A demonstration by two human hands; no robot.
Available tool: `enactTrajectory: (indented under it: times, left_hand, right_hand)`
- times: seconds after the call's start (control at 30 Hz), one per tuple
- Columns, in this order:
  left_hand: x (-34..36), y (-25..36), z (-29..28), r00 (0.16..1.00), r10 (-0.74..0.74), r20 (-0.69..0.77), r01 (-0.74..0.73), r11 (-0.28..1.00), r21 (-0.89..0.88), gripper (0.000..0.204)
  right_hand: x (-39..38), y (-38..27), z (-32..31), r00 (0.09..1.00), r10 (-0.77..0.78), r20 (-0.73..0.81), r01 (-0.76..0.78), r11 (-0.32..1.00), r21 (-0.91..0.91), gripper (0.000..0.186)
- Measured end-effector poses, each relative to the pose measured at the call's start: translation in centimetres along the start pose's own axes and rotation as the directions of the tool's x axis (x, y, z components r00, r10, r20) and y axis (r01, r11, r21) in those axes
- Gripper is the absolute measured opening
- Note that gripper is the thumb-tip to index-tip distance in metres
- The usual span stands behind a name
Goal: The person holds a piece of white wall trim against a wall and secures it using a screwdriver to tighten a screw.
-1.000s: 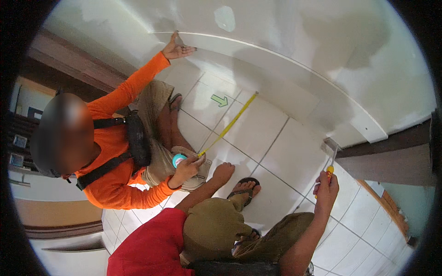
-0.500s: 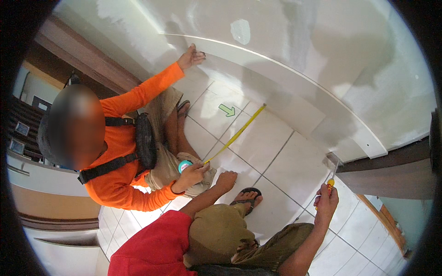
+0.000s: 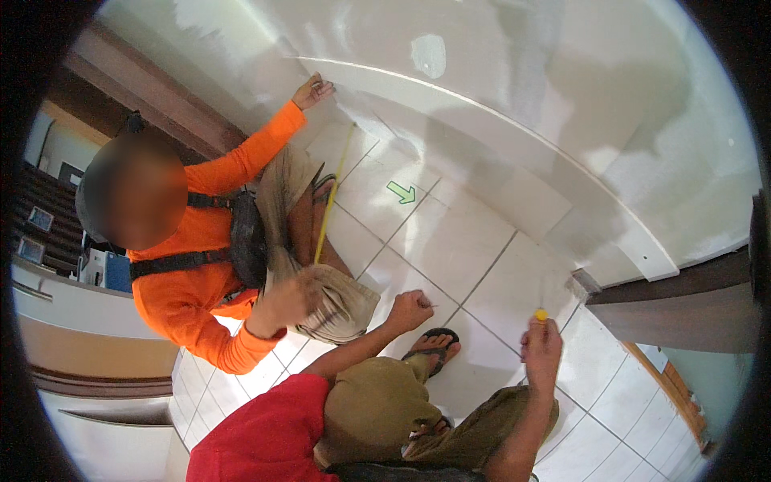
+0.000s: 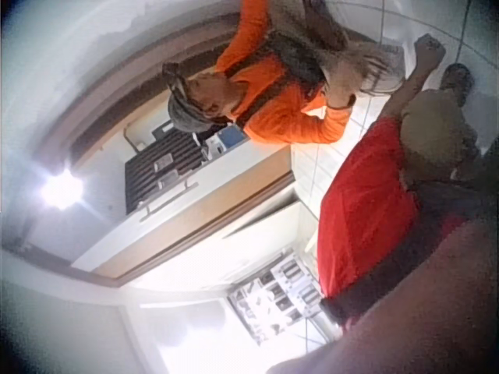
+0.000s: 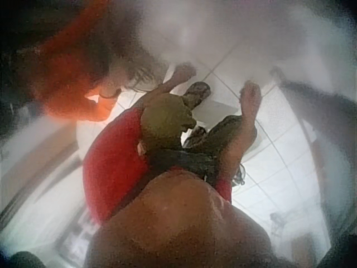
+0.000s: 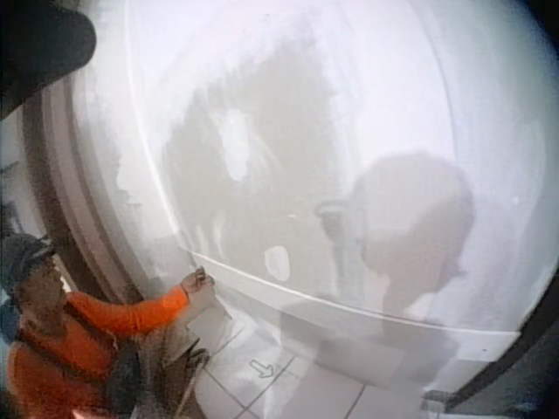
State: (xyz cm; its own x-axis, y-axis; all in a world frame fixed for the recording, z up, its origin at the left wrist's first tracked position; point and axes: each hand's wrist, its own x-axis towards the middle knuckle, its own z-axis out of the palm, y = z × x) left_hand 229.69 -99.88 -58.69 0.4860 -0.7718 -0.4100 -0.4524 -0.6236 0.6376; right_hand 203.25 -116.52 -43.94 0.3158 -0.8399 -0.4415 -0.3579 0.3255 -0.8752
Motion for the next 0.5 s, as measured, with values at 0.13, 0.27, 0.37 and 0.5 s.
enactTrajectory:
  times: [0.13, 0.27, 0.37, 0.5]
  left_hand:
    - [1.4, 6.1, -4.2, 0.992, 0.033, -0.124, -0.096, 0.833, -0.545, 0.036]
    - [1.4, 9.8, -9.4, 0.998, -0.022, 0.053, 0.057, 0.316, -0.947, 0.035]
    - [0.1, 11.3, -12.1, 0.995, 0.035, 0.096, 0.090, 0.125, -0.988, 0.025]
    - [-1.2, 12.2, -13.1, 0.993, 0.059, 0.100, 0.097, 0.050, -0.994, 0.017]
  right_hand:
    - [-0.6, 1.1, 5.3, 0.954, -0.202, 0.223, 0.235, 0.963, -0.134, 0.027]
    - [-1.9, -0.2, 9.1, 0.905, -0.228, 0.360, 0.271, 0.960, -0.072, 0.029]
    - [-2.3, -1.4, 10.0, 0.871, -0.318, 0.373, 0.337, 0.941, 0.016, 0.030]
    - [-2.5, -2.1, 10.4, 0.875, -0.349, 0.335, 0.357, 0.933, 0.039, 0.029]
